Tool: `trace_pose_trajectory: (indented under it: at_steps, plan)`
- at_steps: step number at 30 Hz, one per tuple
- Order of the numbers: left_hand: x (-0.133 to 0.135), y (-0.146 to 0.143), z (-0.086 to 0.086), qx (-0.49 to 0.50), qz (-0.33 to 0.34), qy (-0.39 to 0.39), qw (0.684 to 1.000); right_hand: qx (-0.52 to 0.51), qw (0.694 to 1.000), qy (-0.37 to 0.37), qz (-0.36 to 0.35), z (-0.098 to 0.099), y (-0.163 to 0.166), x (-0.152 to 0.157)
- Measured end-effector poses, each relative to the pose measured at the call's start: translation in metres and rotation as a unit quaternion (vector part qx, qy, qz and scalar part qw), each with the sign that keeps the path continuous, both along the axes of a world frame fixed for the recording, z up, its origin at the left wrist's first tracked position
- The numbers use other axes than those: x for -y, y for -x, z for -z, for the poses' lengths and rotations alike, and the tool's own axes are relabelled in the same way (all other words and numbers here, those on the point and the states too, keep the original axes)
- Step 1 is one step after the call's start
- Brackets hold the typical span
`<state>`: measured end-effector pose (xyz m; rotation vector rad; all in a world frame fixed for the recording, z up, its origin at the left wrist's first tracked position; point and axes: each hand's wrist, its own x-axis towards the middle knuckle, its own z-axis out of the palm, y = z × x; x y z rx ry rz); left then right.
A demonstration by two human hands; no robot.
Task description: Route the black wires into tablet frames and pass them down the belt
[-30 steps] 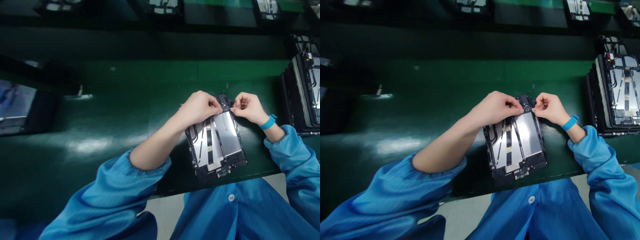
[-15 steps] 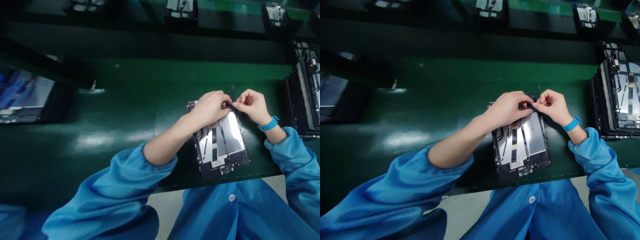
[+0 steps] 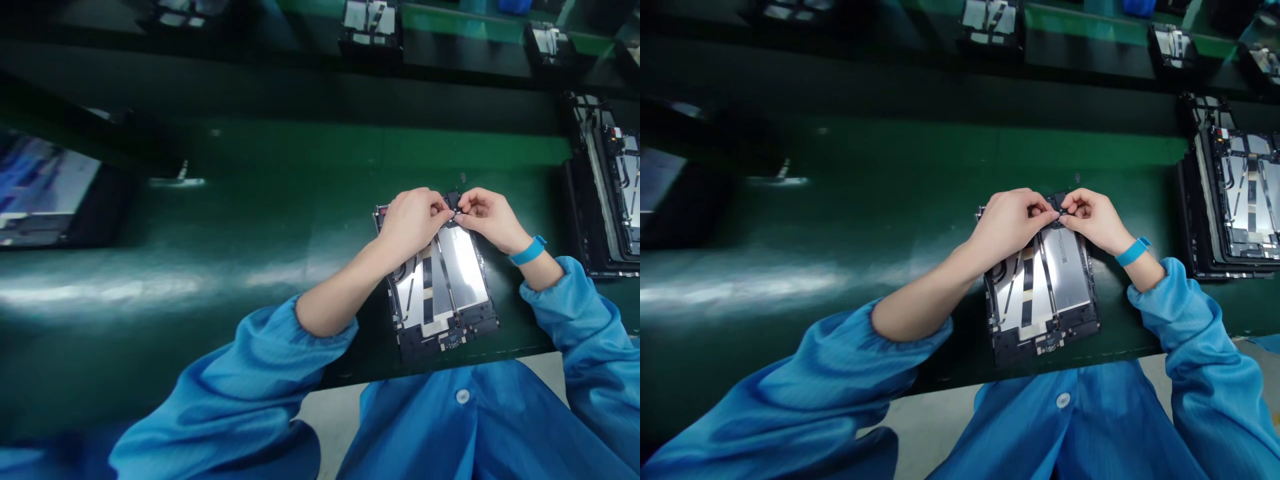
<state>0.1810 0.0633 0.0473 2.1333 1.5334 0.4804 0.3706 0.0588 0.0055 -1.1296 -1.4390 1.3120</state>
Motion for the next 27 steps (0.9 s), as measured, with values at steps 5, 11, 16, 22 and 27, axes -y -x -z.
trace_pose_trajectory:
  at_steps: [5, 11, 16, 22, 27]
  plan:
    - [0.000, 0.000, 0.002, 0.013, -0.002, -0.003, 1.000, -0.011, 1.000, 0.010, -0.013, -0.002, -0.003, -0.001]
    - [0.000, 0.001, 0.003, 0.023, 0.001, -0.009, 1.000, 0.012, 1.000, 0.010, -0.020, -0.006, -0.002, 0.000]
    - [-0.001, 0.001, 0.005, 0.027, 0.009, -0.020, 0.999, 0.046, 0.999, -0.015, -0.024, -0.010, -0.001, 0.001]
    - [-0.002, -0.003, 0.003, 0.007, 0.009, 0.001, 1.000, 0.072, 0.997, -0.020, -0.021, -0.013, 0.001, -0.002]
    - [0.003, 0.014, -0.006, 0.043, -0.014, -0.045, 0.998, 0.080, 0.997, -0.013, -0.009, -0.012, 0.005, -0.004]
